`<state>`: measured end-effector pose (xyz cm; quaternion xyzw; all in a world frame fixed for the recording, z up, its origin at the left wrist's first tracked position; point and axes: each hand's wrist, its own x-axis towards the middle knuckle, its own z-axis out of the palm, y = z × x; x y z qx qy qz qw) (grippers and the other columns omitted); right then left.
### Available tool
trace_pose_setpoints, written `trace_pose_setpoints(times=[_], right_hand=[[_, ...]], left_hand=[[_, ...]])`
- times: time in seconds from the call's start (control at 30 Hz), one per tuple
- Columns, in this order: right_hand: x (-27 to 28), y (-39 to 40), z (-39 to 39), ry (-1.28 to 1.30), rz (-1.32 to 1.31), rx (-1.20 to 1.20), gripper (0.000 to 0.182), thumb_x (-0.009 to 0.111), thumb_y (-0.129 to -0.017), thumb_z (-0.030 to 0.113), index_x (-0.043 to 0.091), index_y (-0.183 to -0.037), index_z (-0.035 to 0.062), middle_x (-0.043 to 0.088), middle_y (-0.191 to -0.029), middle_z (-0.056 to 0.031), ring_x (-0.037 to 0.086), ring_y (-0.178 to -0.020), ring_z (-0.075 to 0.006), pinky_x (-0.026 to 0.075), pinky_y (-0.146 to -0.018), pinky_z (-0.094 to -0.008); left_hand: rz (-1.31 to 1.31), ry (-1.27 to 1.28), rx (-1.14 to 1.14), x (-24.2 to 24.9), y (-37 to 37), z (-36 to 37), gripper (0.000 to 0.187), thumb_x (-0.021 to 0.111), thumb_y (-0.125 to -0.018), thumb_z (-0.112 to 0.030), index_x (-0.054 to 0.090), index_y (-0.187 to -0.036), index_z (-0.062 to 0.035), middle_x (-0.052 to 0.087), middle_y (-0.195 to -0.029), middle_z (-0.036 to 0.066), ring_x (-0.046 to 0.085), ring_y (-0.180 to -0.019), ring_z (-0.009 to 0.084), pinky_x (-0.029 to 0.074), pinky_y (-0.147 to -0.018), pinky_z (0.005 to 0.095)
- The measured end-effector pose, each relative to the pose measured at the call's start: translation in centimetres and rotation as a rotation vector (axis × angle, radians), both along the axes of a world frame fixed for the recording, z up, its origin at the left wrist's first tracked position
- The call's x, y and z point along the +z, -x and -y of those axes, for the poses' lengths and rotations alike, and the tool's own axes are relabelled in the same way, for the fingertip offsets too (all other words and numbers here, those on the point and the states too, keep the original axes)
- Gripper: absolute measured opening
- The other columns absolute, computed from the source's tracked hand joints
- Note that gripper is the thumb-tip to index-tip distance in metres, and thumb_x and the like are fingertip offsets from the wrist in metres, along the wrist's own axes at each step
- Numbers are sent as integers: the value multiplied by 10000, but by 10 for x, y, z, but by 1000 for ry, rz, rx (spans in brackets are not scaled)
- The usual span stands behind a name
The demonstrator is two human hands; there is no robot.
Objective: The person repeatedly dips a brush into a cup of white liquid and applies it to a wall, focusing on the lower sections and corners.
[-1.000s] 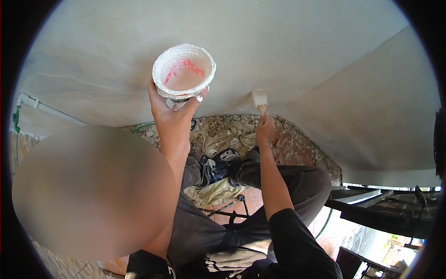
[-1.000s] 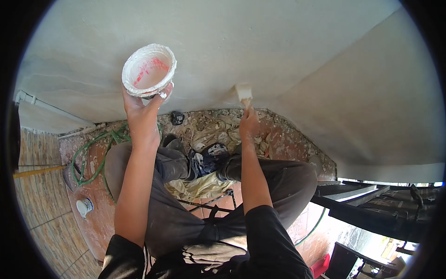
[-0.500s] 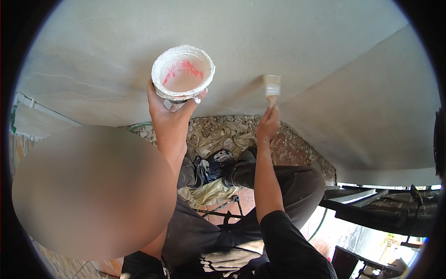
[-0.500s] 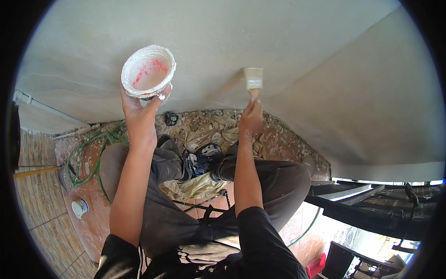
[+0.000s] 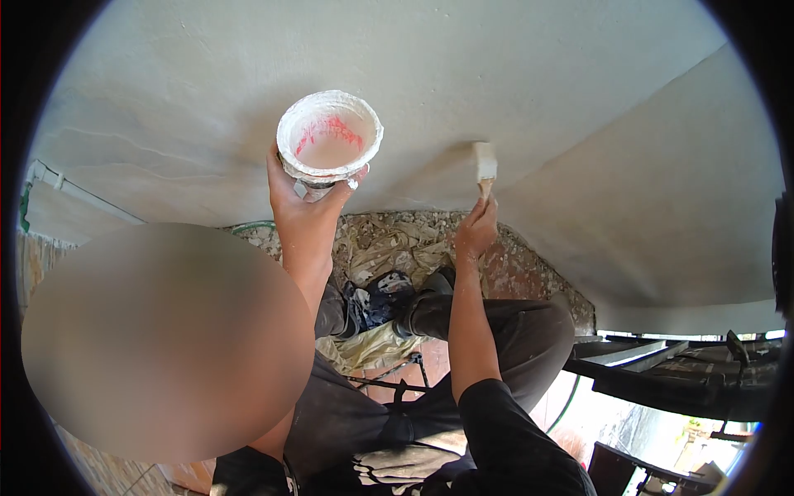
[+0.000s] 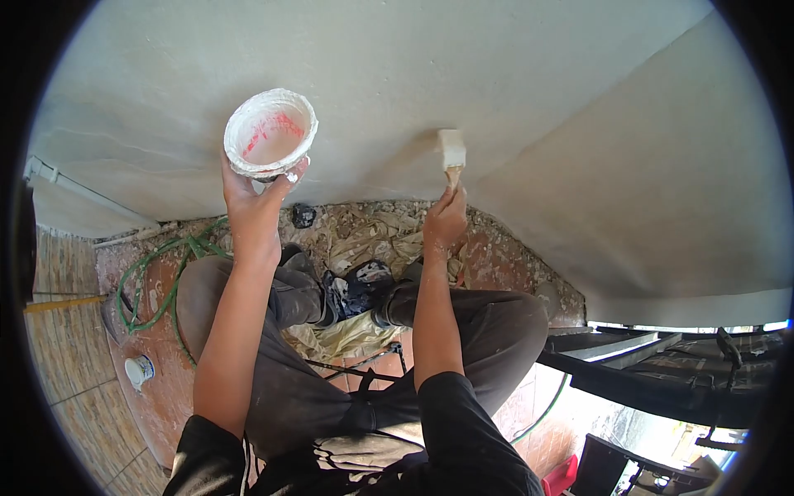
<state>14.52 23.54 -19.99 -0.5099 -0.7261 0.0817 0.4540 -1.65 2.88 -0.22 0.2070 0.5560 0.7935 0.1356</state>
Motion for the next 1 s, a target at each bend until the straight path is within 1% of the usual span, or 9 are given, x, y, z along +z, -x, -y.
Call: trace_pose_setpoints(times=[0.07, 0.13, 0.37, 0.57, 0.63, 0.67, 0.87, 0.93, 1.0], right_hand=[[8, 6, 0, -109, -144, -19, 313, 473, -964, 272, 623, -1099, 33, 652, -942, -163, 621, -862, -379, 484, -696, -462], [8, 5, 1, 68, 198, -2, 296, 484, -956, 249, 629, -1112, 43, 663, -975, -152, 648, -806, -349, 514, -656, -437], [-18, -16, 4, 633, 577, 18, 302, 471, -956, 309, 640, -1072, 87, 653, -940, -168, 620, -851, -376, 486, -690, -454], [30, -21, -18, 191, 336, -68, 258, 552, -918, 305, 664, -1022, 97, 670, -939, -148, 652, -792, -350, 519, -647, -422], [27, -21, -25, -180, -157, -56, 288, 548, -924, 323, 660, -1047, 88, 664, -966, -150, 642, -834, -362, 518, -675, -414], [24, -21, -26, -181, -156, -55, 288, 548, -924, 323, 660, -1047, 88, 664, -966, -150, 642, -834, -362, 518, -675, -414], [-19, -21, -9, 273, 240, 3, 332, 564, -914, 349, 663, -1034, 56, 663, -970, -154, 640, -873, -357, 519, -717, -427], [-17, -28, -10, 767, 696, -31, 384, 548, -908, 384, 648, -1030, 34, 662, -986, -176, 627, -926, -368, 504, -754, -463], [-14, -33, -16, 683, 610, -55, 380, 554, -900, 389, 652, -1026, 44, 665, -960, -169, 632, -909, -366, 507, -746, -461]], left_hand=[[17, -20, -5, 1, -2, 0, 710, 764, -697, 35, 366, -1283, -19, 471, -1232, 96, 503, -1149, 186, 424, -1020, 376], [32, -36, -14, 1, -3, 1, 713, 764, -696, 35, 364, -1285, -19, 472, -1232, 97, 502, -1150, 187, 426, -1018, 376], [-8, 13, 5, 2, -4, 0, 712, 761, -695, 38, 366, -1285, -15, 473, -1231, 99, 504, -1147, 188, 429, -1015, 372], [-6, 33, 5, 0, -4, 0, 715, 765, -687, 35, 374, -1283, -27, 473, -1231, 84, 504, -1141, 180, 428, -1017, 389], [-13, 38, 5, 0, -5, -1, 718, 766, -686, 34, 375, -1284, -32, 474, -1231, 80, 504, -1140, 177, 430, -1016, 396], [-15, 40, 7, -1, -6, -1, 721, 766, -685, 34, 375, -1286, -35, 475, -1229, 78, 504, -1139, 175, 431, -1014, 400], [-21, 52, 0, -2, -6, -2, 737, 770, -686, 27, 367, -1300, -33, 473, -1236, 82, 502, -1144, 181, 430, -1017, 397], [-23, 68, 3, -2, -7, 0, 740, 771, -687, 26, 365, -1303, -30, 472, -1238, 85, 502, -1147, 184, 429, -1018, 393], [0, 43, -15, -1, -7, -1, 745, 771, -689, 26, 360, -1308, -26, 468, -1247, 94, 501, -1153, 190, 431, -1016, 386]])
